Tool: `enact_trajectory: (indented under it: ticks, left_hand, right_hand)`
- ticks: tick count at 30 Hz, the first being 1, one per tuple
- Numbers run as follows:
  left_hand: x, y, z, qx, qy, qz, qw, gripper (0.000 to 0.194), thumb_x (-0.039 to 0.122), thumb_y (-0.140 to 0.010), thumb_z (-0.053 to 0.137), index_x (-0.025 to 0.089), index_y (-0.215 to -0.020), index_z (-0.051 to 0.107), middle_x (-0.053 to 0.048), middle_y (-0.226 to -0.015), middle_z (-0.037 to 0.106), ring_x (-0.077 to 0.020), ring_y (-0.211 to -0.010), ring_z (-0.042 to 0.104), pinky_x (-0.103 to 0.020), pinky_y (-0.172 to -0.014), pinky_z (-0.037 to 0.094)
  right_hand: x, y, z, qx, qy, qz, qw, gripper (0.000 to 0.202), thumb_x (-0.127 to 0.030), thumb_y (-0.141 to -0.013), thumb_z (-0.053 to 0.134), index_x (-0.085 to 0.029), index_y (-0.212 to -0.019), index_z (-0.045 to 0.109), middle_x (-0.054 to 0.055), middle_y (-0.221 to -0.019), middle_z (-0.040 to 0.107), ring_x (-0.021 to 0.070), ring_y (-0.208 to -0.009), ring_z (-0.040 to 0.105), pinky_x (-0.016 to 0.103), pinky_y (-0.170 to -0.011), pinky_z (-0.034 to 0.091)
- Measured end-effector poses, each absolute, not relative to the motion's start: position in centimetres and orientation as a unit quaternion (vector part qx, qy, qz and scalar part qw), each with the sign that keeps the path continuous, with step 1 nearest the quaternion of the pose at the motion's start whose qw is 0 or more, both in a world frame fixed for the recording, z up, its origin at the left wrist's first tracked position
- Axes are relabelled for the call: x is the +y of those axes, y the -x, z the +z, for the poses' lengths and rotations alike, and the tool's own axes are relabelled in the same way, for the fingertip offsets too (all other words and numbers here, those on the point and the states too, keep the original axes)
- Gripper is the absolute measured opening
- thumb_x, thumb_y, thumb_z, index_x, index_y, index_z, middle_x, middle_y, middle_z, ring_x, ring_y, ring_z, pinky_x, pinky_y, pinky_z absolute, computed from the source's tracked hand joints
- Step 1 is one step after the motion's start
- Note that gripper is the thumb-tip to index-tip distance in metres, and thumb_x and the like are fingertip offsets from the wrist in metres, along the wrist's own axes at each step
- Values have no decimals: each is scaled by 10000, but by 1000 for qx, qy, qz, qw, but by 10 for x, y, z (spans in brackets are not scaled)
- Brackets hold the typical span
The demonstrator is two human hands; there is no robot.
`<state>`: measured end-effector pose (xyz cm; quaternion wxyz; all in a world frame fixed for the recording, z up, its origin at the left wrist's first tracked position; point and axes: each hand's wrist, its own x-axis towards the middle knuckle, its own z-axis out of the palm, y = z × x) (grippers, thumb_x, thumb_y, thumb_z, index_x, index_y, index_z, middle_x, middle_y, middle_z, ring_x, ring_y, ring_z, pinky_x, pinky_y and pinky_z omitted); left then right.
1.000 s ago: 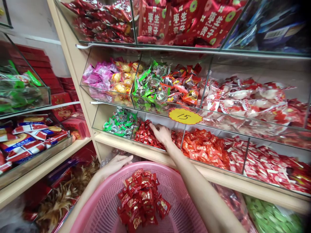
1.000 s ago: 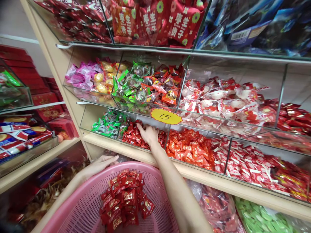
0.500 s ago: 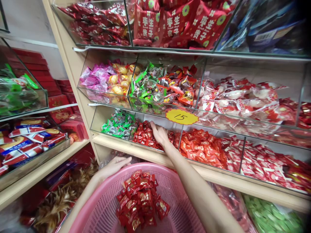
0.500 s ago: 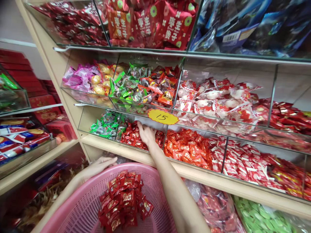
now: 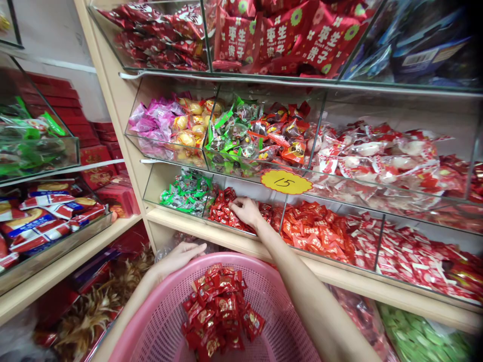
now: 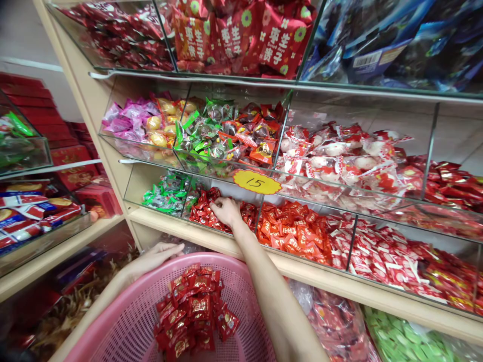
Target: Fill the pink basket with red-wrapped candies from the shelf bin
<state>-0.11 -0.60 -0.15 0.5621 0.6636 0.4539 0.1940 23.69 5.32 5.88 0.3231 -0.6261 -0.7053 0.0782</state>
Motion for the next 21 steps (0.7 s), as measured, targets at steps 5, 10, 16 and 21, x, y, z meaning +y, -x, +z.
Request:
enact_trajectory:
  ticks: [5,10,16,21]
  left_hand:
    - [-7,1,0,449,-669,196,560,459,558,-841,460,126,-762,596,13,-631,551,-106,-532,502,-258,-536,413]
    - [-7,3,1,446,-675,199,553,463,564,-834,465,129,-744,594,21,-607,543,-107,-518,497,-263,-543,407]
    - [-7,1,0,442,-674,198,558,457,558,-836,468,132,-706,569,29,-592,508,-98,-506,470,-248,-513,392]
    - [-5,1,-2,438,-675,198,560,458,560,-841,454,137,-700,555,30,-590,494,-96,-498,452,-246,-507,382]
  right_hand:
    - [52,-241,62,-692,620,55,365,333,-454,-861,442,-231,-877,689,6,-830,688,162,-812,590,261,-761,374]
    - [42,-242,68,-659,622,110,409,329,-432,-836,487,-187,-979,654,3,-760,676,154,-728,591,247,-685,398]
    - [23,-233,68,-697,638,95,315,228,-362,-826,545,-201,-925,672,8,-758,685,158,-745,603,250,-681,390]
    - [13,-225,75,-700,679,-5,221,302,-396,-900,437,-225,-943,681,78,-977,682,210,-911,601,303,-761,385]
